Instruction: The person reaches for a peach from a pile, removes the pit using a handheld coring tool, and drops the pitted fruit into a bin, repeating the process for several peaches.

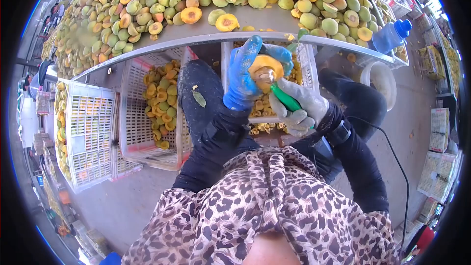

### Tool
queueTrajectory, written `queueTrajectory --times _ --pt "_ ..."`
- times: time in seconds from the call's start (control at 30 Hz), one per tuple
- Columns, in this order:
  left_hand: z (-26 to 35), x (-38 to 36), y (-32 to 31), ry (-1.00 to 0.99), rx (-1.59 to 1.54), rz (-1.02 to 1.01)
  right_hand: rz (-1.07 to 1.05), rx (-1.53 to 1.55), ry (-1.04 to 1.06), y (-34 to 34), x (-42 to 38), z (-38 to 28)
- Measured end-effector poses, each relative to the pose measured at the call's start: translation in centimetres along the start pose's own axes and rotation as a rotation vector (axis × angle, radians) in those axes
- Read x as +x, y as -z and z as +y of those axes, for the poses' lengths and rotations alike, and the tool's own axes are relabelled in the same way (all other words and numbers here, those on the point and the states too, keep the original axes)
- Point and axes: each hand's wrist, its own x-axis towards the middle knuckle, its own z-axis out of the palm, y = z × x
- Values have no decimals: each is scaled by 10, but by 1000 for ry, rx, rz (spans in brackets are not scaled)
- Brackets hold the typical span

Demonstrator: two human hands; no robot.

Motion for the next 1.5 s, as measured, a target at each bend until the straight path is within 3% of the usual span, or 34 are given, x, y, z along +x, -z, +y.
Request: queueTrajectory --times 0.03,0.1,0.13,0.17,0.23,0.3,0.37,0.4,0.43,0.47,0.5,0.57,0.6,0.67,0.7,0.77,0.8,0.83,0.9,0.93,1.0,1.03,1.1,1.17,1.2,1.27,1.3,1.4,1.5 --pt "-10 2 0 -7 4 5 -82 103 37 3 4 3" --pt "-34 -4 5 -352 549 374 -166 220 67 5 9 9" --pt "-28 -5 3 -240 304 278 -150 226 78 7 10 9" --pt "-27 -5 0 -236 303 280 -135 230 87 8 11 10" --pt "-26 -4 -4 -51 -182 396 -120 260 104 9 13 15" --pt "-35 -4 -5 -124 -76 435 -106 286 117 13 20 24" --pt "-28 -2 -6 -195 33 478 -481 674 234 17 31 39" --pt "-18 5 1 -74 -303 590 -484 675 228 17 28 44" --pt "-8 14 8 48 -642 686 -534 708 378 13 21 42" --pt "-7 17 23 -14 -576 725 -583 740 524 10 11 38" --pt "-12 14 54 -49 -167 625 -117 388 482 19 -4 18" --pt "-23 10 55 -129 -208 420 823 -496 463 20 18 4" --pt "-27 12 51 -129 -212 409 831 -498 470 14 19 -2" --pt "-25 7 34 -451 640 355 722 -554 611 1 17 -12" --pt "-20 3 29 -450 641 360 718 -555 608 0 23 -14" --pt "-4 1 16 -578 1132 284 752 -796 783 -5 33 -22" --pt "-17 2 32 -549 1193 334 692 -657 588 -12 31 -22" --pt "-14 3 26 -554 1194 333 691 -659 591 -22 28 -23" --pt "-5 4 9 -432 555 324 483 -363 356 -36 22 -17" --pt "-5 4 11 -433 557 328 396 -267 343 -34 20 -12" --pt "-9 6 19 -440 238 408 418 -277 332 -33 21 -8" --pt "-9 4 18 -443 236 406 442 -290 322 -33 21 -7" --pt "-7 3 8 -508 522 350 470 -202 327 -38 23 -7" --pt "-9 1 -3 -470 338 388 498 -354 688 -32 33 3" --pt "-15 2 11 -494 390 338 475 -228 581 -24 34 5" --pt "-11 6 17 -449 275 252 464 -354 424 -32 28 -6" --pt "-11 2 11 -416 298 376 472 -383 432 -42 23 -11" --pt "-15 -3 12 -437 220 377 402 -368 314 -38 18 -15" --pt "-4 -5 8 -412 359 287 223 -289 190 -27 17 -5"
